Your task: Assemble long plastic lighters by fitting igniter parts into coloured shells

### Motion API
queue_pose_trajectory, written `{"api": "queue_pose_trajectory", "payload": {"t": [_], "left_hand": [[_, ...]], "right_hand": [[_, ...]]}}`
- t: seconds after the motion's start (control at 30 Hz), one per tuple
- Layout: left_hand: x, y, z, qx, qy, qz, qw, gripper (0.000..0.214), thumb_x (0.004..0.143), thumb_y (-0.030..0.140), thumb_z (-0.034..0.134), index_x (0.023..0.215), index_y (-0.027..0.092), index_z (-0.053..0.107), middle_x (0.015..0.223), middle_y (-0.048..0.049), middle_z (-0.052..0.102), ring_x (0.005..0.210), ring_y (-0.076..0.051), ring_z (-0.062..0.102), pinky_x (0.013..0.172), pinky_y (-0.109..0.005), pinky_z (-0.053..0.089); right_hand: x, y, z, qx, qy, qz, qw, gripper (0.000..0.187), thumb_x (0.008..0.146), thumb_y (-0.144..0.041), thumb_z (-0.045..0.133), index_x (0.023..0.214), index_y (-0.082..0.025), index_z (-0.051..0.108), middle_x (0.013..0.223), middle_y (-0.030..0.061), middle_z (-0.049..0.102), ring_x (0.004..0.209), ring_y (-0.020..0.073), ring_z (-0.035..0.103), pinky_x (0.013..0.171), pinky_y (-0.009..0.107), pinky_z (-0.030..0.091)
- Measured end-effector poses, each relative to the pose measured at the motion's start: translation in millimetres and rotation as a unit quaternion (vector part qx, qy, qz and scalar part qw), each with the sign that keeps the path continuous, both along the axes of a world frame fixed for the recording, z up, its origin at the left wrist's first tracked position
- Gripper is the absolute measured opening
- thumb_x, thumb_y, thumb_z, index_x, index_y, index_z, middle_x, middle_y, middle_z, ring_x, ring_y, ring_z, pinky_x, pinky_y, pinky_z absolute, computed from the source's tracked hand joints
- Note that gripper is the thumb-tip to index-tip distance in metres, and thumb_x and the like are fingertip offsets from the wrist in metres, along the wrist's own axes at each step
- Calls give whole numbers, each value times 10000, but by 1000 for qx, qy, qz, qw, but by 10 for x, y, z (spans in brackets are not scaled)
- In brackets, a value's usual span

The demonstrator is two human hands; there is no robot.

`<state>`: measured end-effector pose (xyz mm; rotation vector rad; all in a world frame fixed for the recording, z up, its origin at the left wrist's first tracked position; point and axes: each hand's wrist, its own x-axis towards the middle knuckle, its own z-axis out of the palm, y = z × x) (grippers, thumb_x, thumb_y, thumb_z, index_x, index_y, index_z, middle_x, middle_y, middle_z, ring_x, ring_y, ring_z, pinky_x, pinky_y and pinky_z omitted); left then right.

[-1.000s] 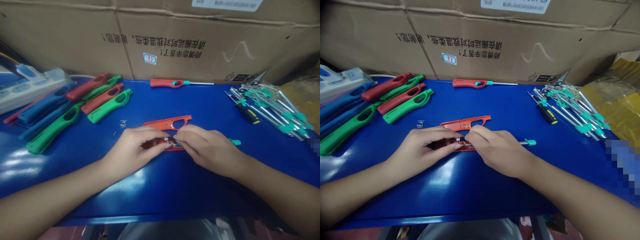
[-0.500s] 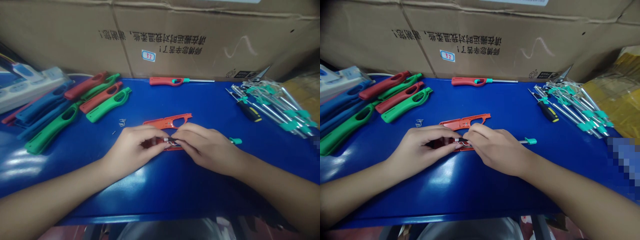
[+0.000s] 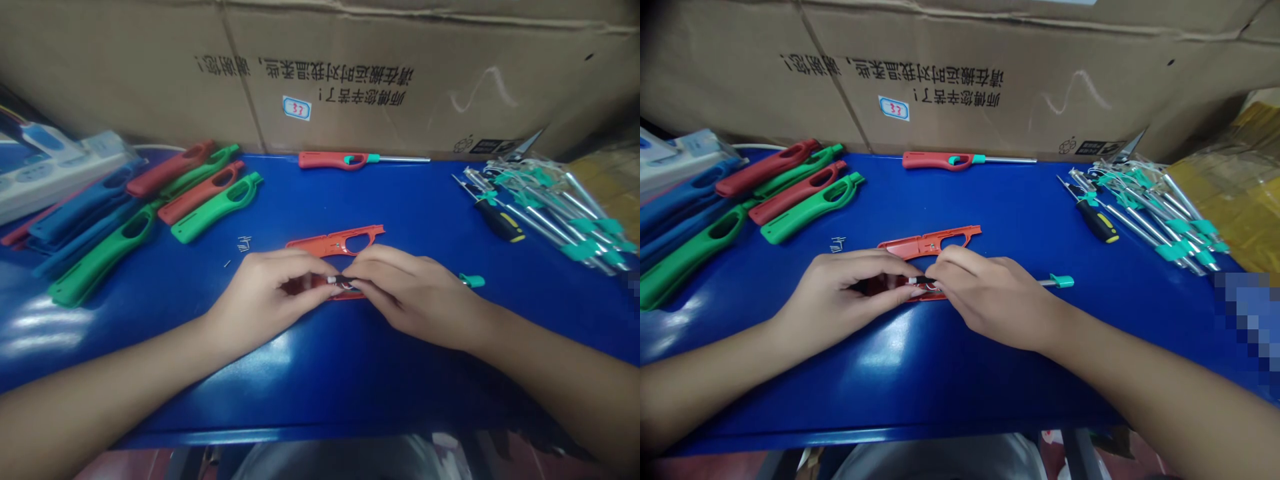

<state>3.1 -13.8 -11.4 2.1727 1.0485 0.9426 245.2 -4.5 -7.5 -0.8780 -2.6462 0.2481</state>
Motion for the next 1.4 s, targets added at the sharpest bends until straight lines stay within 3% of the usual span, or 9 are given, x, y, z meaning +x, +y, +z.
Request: {"api": "queue_pose_trajectory", "payload": {"t": [0.33, 0.57, 0.77, 0.87, 0.97, 1.13, 1.23, 1.4], "left_hand": [[14, -3, 0, 2, -3, 1, 1000, 88, 850, 193, 819, 927, 172, 782, 747, 36, 714, 600, -34, 603, 568, -115, 464], [-18, -15, 10, 34, 26, 14, 999, 262, 824, 236, 835, 1055, 147, 748, 897, -15, 750, 685, -71, 666, 665, -158, 547], [-14, -63, 20, -12, 15, 13, 1000, 341, 853, 148, 774, 1176, 157, 667, 939, 5, 743, 766, -70, 691, 699, -130, 559], [-23, -71, 14, 2, 33, 7, 999, 362, 874, 138, 743, 1229, 170, 676, 938, -4, 744, 765, -80, 691, 697, -150, 560], [-40, -57, 9, 17, 51, -7, 999, 269, 890, 138, 725, 1154, 186, 723, 974, -15, 734, 759, -82, 671, 685, -166, 545], [-58, 4, 2, 33, 61, -14, 997, 168, 942, 161, 681, 1096, 186, 743, 979, -21, 743, 788, -97, 681, 707, -190, 539], [-59, 34, -4, 49, 62, -18, 997, 129, 961, 174, 661, 1055, 168, 749, 972, -40, 770, 871, -132, 719, 777, -217, 556], [-54, 35, -12, 62, 54, -9, 997, 126, 960, 161, 658, 1042, 174, 753, 988, -46, 787, 905, -151, 743, 811, -234, 577]], "right_hand": [[-12, 15, 10, -38, 19, 4, 999, 214, 1035, -170, 478, 1149, -194, 656, 1110, 50, 705, 1000, 188, 690, 741, 283, 529], [-6, 41, -4, -74, 39, -9, 996, 234, 1032, -177, 493, 1175, -176, 678, 1141, 63, 706, 1029, 192, 694, 868, 312, 542], [-17, 48, 1, -81, 67, -11, 994, 226, 1024, -162, 512, 1160, -175, 693, 1116, 57, 725, 1029, 185, 696, 870, 300, 533], [-24, 49, 7, -87, 83, -8, 993, 201, 1012, -148, 541, 1133, -166, 701, 1087, 52, 733, 1005, 168, 693, 851, 275, 524], [-27, 59, 27, -107, 107, -5, 988, 168, 980, -109, 586, 1082, -169, 706, 1027, 33, 730, 943, 136, 681, 817, 240, 509], [-1, 74, 128, -137, 142, -38, 980, 124, 938, -118, 636, 1011, -199, 696, 883, -21, 659, 610, 66, 533, 581, 212, 442], [20, 49, 196, -124, 84, -28, 988, 113, 940, -152, 617, 1013, -209, 682, 970, 2, 653, 682, 88, 565, 605, 241, 434], [13, -22, 184, -23, -55, 5, 998, 195, 1030, -263, 500, 1079, -238, 688, 1033, 27, 660, 833, 157, 624, 614, 305, 381]]}}
